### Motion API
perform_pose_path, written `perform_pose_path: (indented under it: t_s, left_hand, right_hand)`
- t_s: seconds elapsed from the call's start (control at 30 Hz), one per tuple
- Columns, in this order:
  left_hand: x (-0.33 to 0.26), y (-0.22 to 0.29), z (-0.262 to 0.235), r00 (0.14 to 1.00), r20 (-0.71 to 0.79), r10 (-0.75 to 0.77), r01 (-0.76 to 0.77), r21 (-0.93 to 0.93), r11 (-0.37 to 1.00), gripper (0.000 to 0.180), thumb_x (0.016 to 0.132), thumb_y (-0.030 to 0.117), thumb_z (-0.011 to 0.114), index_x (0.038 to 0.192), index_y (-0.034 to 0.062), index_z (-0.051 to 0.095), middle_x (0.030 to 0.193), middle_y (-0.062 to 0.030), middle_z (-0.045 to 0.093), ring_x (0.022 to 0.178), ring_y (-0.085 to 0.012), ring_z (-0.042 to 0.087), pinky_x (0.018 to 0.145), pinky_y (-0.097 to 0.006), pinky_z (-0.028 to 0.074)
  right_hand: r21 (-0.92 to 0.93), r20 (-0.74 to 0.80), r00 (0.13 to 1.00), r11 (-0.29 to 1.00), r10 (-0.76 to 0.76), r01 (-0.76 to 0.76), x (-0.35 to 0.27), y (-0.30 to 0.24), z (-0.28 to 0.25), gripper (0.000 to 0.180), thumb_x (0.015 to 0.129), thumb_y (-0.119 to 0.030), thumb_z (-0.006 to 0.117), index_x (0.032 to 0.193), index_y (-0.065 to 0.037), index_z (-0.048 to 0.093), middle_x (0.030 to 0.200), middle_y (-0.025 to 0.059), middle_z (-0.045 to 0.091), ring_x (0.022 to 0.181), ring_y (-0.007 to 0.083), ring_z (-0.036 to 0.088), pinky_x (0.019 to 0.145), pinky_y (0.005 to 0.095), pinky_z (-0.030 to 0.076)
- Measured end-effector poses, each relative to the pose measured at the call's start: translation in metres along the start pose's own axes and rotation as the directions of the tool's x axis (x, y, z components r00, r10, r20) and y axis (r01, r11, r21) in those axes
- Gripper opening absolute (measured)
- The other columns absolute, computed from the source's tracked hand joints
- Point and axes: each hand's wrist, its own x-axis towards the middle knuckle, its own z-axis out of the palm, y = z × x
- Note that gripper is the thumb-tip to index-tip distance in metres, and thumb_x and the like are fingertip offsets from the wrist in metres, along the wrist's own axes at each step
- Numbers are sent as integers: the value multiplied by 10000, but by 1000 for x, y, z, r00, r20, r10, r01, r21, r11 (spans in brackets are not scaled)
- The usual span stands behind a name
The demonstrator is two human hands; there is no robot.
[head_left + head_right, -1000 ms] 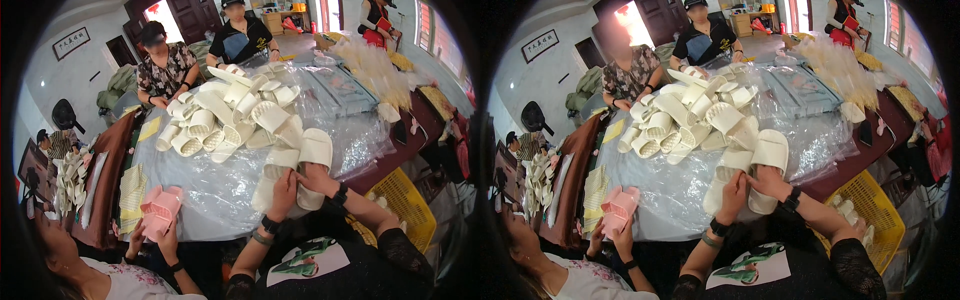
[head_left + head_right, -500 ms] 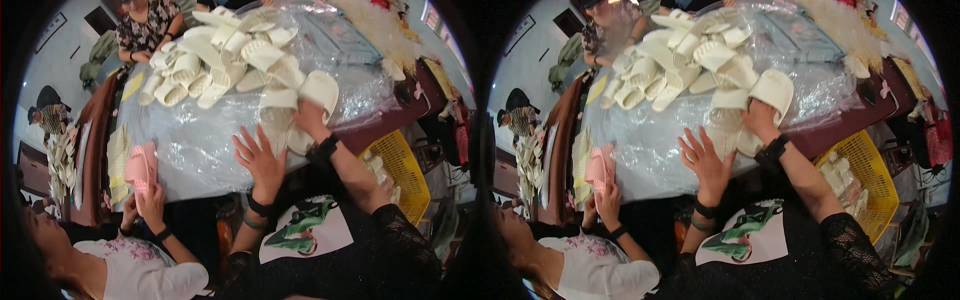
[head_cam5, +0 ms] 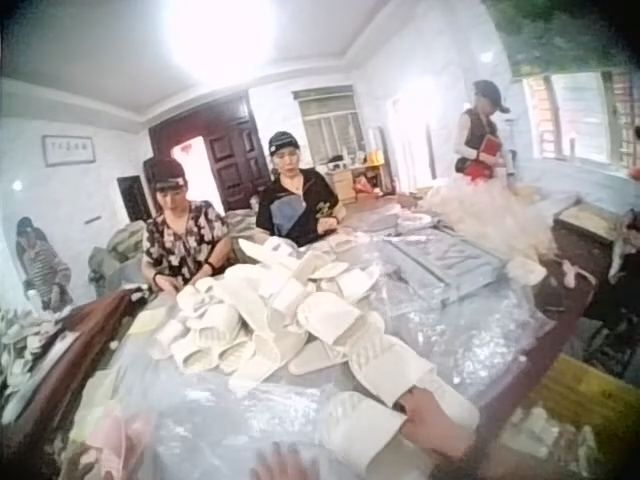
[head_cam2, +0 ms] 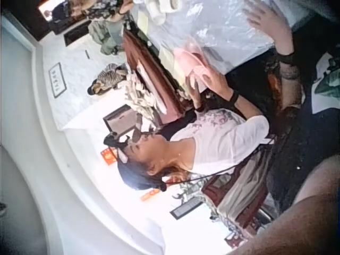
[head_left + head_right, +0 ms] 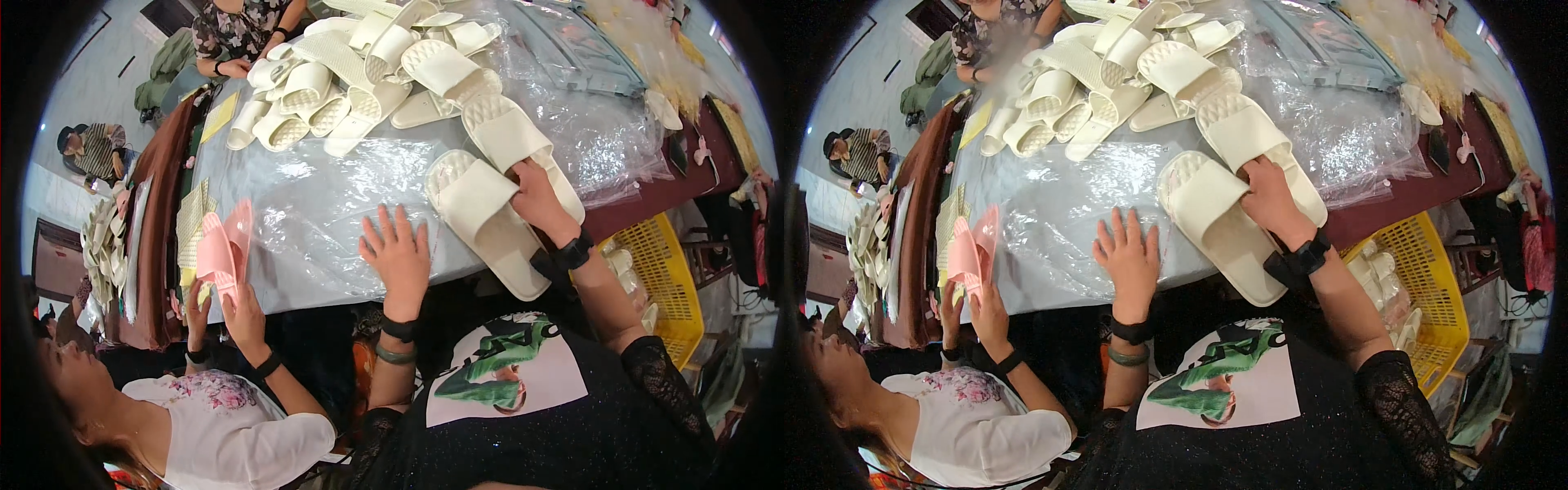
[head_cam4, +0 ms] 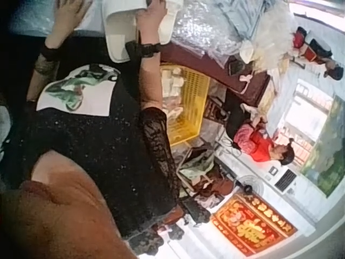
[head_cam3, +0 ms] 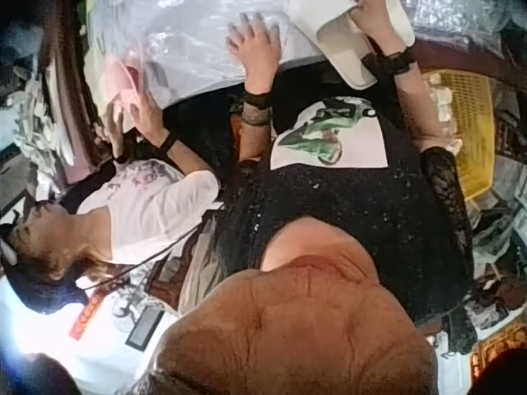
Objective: The recorder is inspecting and packaging pairs of slippers into plastic bags at a communal work table.
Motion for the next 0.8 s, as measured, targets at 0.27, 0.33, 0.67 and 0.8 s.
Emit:
perform_pose_path:
  t_s: [0.27,0.33,0.67,0.8]
  left_hand:
    - [4,38,-9,991,128,39,-35,-33,999,624,909,483,493,1365,65,408,1412,-278,333,1307,-523,224,1011,-644,160]
    - [4,36,-9,990,139,14,-11,-18,1000,629,908,485,494,1368,65,405,1413,-278,331,1305,-527,225,1011,-644,159]
    - [21,46,-16,964,262,41,-12,-113,994,796,835,566,543,1442,117,291,1460,-274,247,1329,-541,136,1025,-656,67]
    - [17,48,-5,969,239,63,-43,-90,995,848,805,568,573,1452,113,267,1472,-257,243,1342,-526,127,1030,-650,56]
  right_hand:
    - [-523,48,996,848,-71,86,11,-4,-9,678,638,-400,749,1228,-115,574,1329,177,444,1247,422,300,980,515,264]
    - [-558,51,997,826,-61,79,0,-17,-19,725,636,-433,752,1269,-143,549,1337,177,434,1241,411,300,967,501,274]
    - [-436,-17,988,891,-150,128,9,-2,-16,522,710,-353,715,1140,-71,631,1177,161,568,1179,394,396,991,480,298]
    - [-285,-25,975,936,-221,205,11,7,-9,385,729,-181,655,1088,-42,645,1048,206,631,1134,380,491,993,424,349]
